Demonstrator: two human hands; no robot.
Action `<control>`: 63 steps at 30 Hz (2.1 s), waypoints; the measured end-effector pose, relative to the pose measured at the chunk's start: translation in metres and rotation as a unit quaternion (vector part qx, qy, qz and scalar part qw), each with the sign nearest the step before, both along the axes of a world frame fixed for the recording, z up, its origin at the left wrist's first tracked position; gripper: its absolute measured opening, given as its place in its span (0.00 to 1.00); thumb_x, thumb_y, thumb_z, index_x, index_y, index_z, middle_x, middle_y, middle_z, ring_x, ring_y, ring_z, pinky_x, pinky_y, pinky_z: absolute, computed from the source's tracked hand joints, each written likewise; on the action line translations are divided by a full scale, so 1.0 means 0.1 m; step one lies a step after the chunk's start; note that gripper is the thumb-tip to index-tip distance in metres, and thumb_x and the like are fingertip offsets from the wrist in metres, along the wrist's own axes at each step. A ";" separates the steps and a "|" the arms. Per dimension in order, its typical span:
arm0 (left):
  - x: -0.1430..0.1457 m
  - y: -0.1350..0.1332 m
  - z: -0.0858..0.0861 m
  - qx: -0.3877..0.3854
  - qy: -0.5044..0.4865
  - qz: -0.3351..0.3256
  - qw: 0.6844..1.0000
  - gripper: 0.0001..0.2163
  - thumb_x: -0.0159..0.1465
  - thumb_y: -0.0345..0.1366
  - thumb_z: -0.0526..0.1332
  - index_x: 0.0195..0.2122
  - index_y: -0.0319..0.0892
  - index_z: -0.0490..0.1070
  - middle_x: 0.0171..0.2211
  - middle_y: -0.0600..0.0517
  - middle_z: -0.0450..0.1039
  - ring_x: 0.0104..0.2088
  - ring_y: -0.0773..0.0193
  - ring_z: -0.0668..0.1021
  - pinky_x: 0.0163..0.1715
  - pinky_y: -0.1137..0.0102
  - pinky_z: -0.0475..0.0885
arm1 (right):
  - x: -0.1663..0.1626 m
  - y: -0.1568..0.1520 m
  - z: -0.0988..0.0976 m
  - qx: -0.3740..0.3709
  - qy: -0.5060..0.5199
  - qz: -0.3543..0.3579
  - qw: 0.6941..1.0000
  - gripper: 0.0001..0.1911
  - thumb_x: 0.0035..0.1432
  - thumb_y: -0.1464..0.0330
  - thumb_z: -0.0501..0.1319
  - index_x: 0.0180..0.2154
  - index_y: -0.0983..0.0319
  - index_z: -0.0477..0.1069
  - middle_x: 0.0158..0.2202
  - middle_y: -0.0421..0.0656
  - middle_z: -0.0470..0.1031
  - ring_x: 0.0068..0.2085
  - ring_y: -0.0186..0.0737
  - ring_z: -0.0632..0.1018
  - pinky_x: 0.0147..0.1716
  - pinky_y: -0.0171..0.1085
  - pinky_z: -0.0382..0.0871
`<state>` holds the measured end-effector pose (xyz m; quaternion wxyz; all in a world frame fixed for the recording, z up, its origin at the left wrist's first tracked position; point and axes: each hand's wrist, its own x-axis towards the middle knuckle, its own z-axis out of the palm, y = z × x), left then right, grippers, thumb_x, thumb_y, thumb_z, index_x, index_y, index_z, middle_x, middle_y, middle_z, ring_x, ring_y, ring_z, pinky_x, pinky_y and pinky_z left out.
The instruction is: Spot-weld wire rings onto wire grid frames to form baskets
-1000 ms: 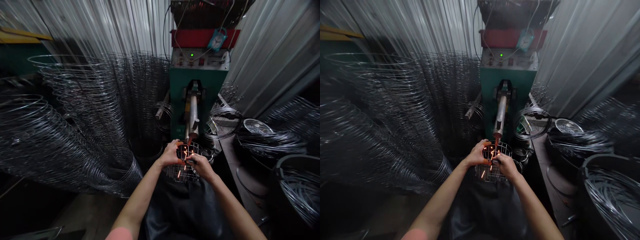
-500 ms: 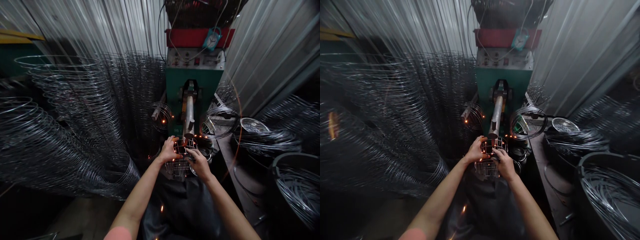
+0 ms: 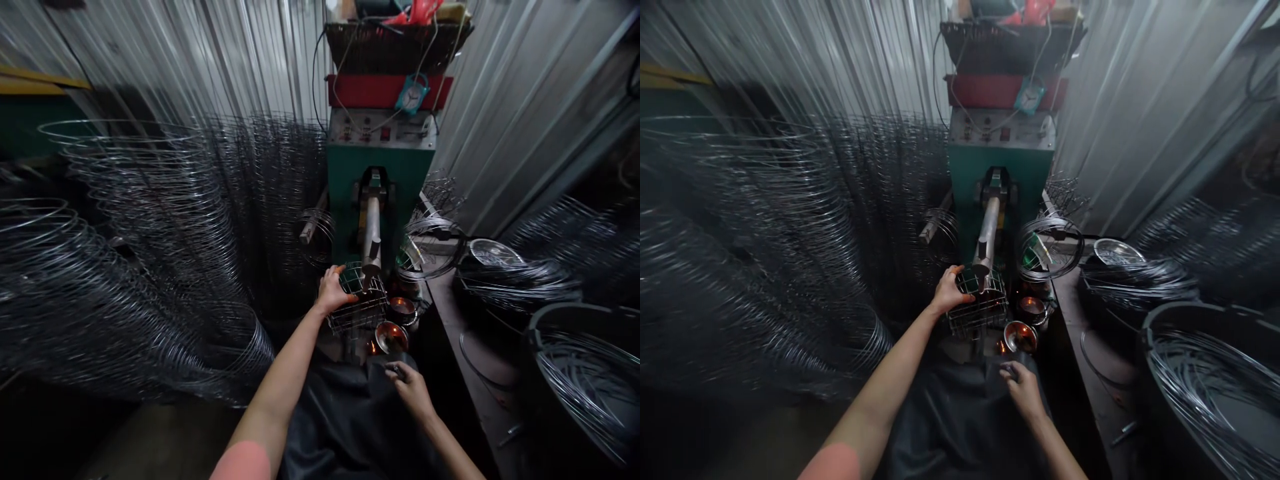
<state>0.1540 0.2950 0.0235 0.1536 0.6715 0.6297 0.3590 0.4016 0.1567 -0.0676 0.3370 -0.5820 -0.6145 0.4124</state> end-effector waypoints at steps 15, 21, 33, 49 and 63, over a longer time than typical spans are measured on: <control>-0.02 -0.39 -0.03 -0.019 -0.048 -0.151 0.987 0.49 0.35 0.37 0.74 0.59 0.42 0.52 0.59 0.42 0.55 0.61 0.48 0.58 0.60 0.55 0.54 | 0.19 -0.49 0.03 -0.045 -0.005 0.012 0.999 0.19 0.50 0.53 0.58 0.27 0.63 0.75 0.26 0.43 0.75 0.31 0.42 0.75 0.30 0.34 0.66; -0.01 -0.51 0.00 -0.048 -0.016 -0.152 0.987 0.50 0.37 0.37 0.74 0.61 0.40 0.50 0.61 0.39 0.51 0.63 0.46 0.53 0.61 0.54 0.51 | 0.17 -0.42 0.10 -0.023 0.002 -0.004 1.000 0.20 0.49 0.52 0.59 0.26 0.63 0.74 0.24 0.43 0.75 0.29 0.41 0.74 0.29 0.33 0.66; -0.09 -0.52 0.13 -0.101 0.007 -0.172 0.980 0.56 0.36 0.45 0.74 0.63 0.38 0.44 0.63 0.38 0.48 0.63 0.46 0.52 0.60 0.54 0.50 | 0.20 0.33 0.68 0.113 -0.040 0.025 0.992 0.16 0.53 0.56 0.57 0.33 0.60 0.76 0.32 0.45 0.78 0.36 0.44 0.77 0.36 0.37 0.70; 0.01 0.25 0.32 -0.104 0.157 -0.038 0.981 0.16 0.64 0.48 0.51 0.36 0.44 0.72 0.38 0.49 0.74 0.45 0.54 0.73 0.52 0.48 0.57 | -0.48 2.06 1.04 0.158 -0.290 0.165 0.929 0.14 0.57 0.64 0.52 0.28 0.62 0.74 0.27 0.44 0.76 0.30 0.39 0.74 0.26 0.32 0.58; -0.14 -0.54 0.33 0.053 0.281 -0.385 0.877 0.06 0.61 0.31 0.57 0.35 0.44 0.73 0.31 0.52 0.73 0.33 0.64 0.72 0.38 0.71 0.65 | -0.22 1.60 1.25 0.171 -0.293 0.250 0.907 0.26 0.57 0.50 0.46 0.23 0.60 0.70 0.20 0.40 0.70 0.23 0.35 0.68 0.24 0.33 0.55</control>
